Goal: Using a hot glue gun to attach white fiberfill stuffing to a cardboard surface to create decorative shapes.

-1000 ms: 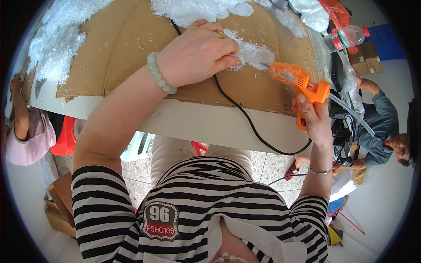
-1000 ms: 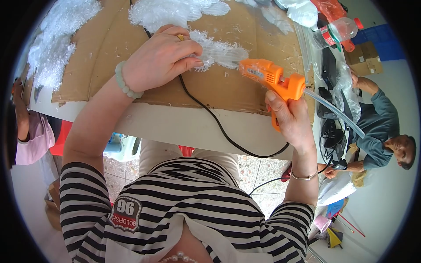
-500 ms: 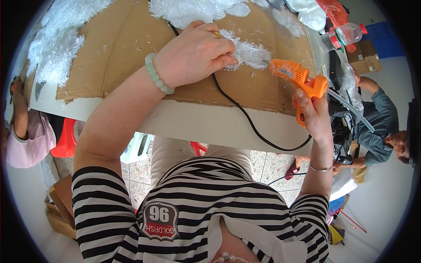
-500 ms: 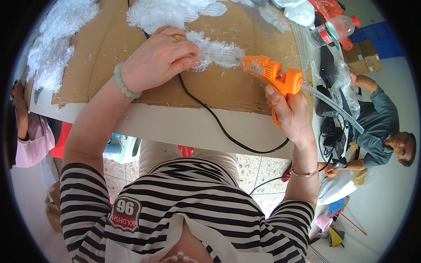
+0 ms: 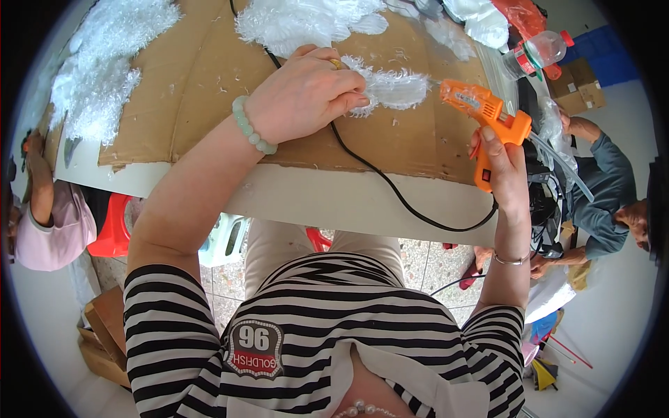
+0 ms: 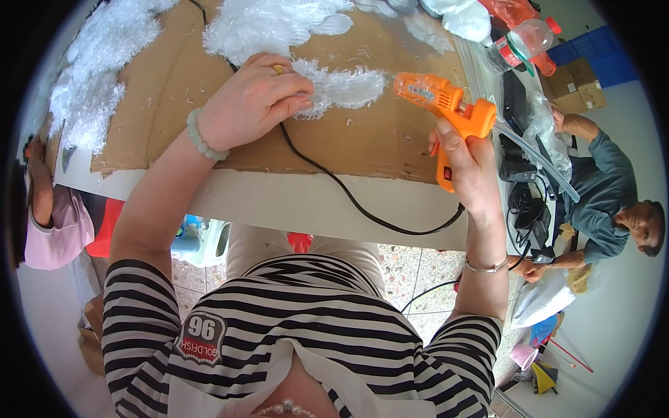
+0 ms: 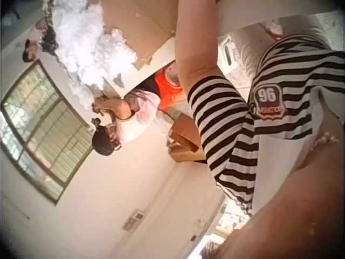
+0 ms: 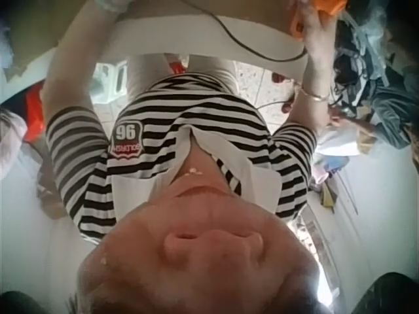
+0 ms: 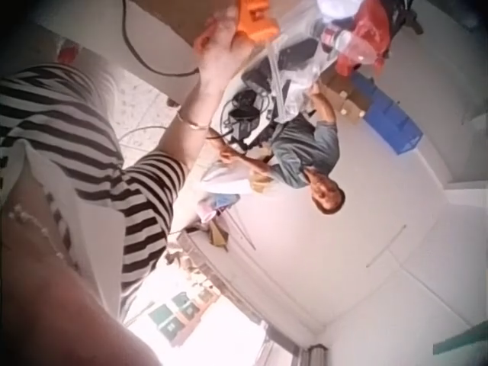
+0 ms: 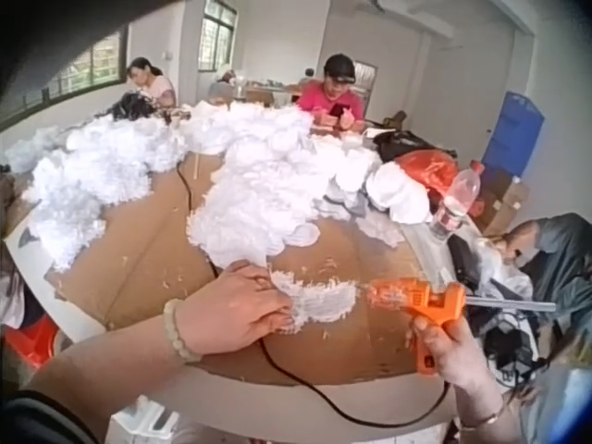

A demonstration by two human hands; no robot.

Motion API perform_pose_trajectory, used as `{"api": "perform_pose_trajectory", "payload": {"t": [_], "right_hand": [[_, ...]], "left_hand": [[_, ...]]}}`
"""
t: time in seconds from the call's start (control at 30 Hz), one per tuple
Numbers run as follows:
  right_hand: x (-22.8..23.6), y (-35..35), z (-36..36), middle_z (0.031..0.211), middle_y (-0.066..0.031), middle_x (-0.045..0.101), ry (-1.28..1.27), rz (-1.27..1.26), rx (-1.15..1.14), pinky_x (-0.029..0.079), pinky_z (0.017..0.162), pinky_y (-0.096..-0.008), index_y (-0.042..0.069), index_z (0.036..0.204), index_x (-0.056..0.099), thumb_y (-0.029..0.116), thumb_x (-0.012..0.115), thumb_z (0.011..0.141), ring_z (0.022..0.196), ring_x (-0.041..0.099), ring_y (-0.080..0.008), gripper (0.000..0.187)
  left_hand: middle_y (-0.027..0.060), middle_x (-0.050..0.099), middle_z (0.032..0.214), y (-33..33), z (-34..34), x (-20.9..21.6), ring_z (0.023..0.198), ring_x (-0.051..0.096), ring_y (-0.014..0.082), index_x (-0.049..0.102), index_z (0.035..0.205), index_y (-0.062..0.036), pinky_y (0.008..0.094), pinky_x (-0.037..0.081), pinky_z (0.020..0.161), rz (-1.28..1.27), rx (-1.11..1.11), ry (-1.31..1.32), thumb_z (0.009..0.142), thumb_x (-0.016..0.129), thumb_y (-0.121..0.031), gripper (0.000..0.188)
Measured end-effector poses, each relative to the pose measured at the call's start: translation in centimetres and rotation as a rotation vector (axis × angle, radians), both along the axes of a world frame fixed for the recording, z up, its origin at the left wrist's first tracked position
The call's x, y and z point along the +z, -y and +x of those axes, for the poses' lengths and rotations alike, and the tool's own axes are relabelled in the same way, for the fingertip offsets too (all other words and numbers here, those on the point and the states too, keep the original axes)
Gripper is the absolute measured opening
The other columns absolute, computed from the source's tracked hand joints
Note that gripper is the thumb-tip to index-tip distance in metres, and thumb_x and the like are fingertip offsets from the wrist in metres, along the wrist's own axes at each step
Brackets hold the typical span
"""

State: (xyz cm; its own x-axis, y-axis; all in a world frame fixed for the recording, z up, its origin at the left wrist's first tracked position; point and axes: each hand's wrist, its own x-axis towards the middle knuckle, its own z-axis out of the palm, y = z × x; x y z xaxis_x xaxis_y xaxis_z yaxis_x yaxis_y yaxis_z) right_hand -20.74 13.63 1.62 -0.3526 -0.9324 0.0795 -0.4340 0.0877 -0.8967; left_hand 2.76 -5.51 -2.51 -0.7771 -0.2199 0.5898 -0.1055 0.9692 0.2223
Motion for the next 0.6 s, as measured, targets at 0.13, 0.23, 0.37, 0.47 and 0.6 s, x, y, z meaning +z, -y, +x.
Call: {"api": "perform_pose_trajectory", "payload": {"t": [0.13,0.23,0.37,0.47,0.6], "right_hand": [[0.5,-0.7,-0.1,0.081,-0.0043,0.056,0.188,-0.122,-0.022,0.04,0.067,-0.0252,0.0,0.1,0.054,0.033,0.047,0.093,0.074,0.052,-0.0119,0.034],[0.6,-1.0,-0.5,0.082,-0.0062,0.054,0.348,-0.167,-0.04,0.041,0.069,-0.0273,0.0,0.1,0.052,0.032,0.044,0.094,0.075,0.053,-0.0138,0.034],[0.0,-0.4,-1.3,0.084,-0.0063,0.053,0.541,-0.19,0.006,0.045,0.072,-0.0307,0.002,0.1,0.05,0.034,0.043,0.093,0.078,0.054,-0.0148,0.034],[-0.1,0.4,-1.4,0.085,-0.0058,0.055,0.621,-0.182,0.04,0.047,0.074,-0.0316,0.002,0.099,0.051,0.035,0.044,0.093,0.078,0.055,-0.0143,0.034],[-0.6,1.9,-1.8,0.085,-0.0056,0.058,0.737,-0.147,0.025,0.047,0.076,-0.0303,0.004,0.095,0.054,0.035,0.044,0.093,0.073,0.055,-0.0128,0.032]], "left_hand": [[0.0051,0.062,0.079,0.1,-0.2,-0.1,0.087,0.054,0.0287,0.064,0.083,-0.0091,0.0393,0.037,0.089,0.026,-0.025,0.068,0.084,0.057,-0.027,0.019],[0.005,0.06,0.085,-0.3,-0.5,0.0,0.09,0.053,0.0286,0.064,0.083,-0.0082,0.0392,0.037,0.09,-0.013,-0.022,0.066,0.083,0.059,-0.026,0.019],[0.005,0.058,0.084,-0.6,-0.9,0.4,0.091,0.053,0.0267,0.063,0.081,-0.0072,0.0389,0.038,0.088,0.021,0.003,0.114,0.079,0.063,-0.025,0.018],[0.005,0.057,0.082,-0.7,-1.2,0.9,0.09,0.054,0.0259,0.063,0.08,-0.0073,0.0387,0.038,0.088,0.006,0.023,0.112,0.075,0.067,-0.024,0.018],[0.0043,0.058,0.082,-2.0,-2.1,2.2,0.088,0.055,0.0253,0.061,0.079,-0.0084,0.0378,0.04,0.086,-0.081,0.079,0.083,0.068,0.072,-0.021,0.02]]}}
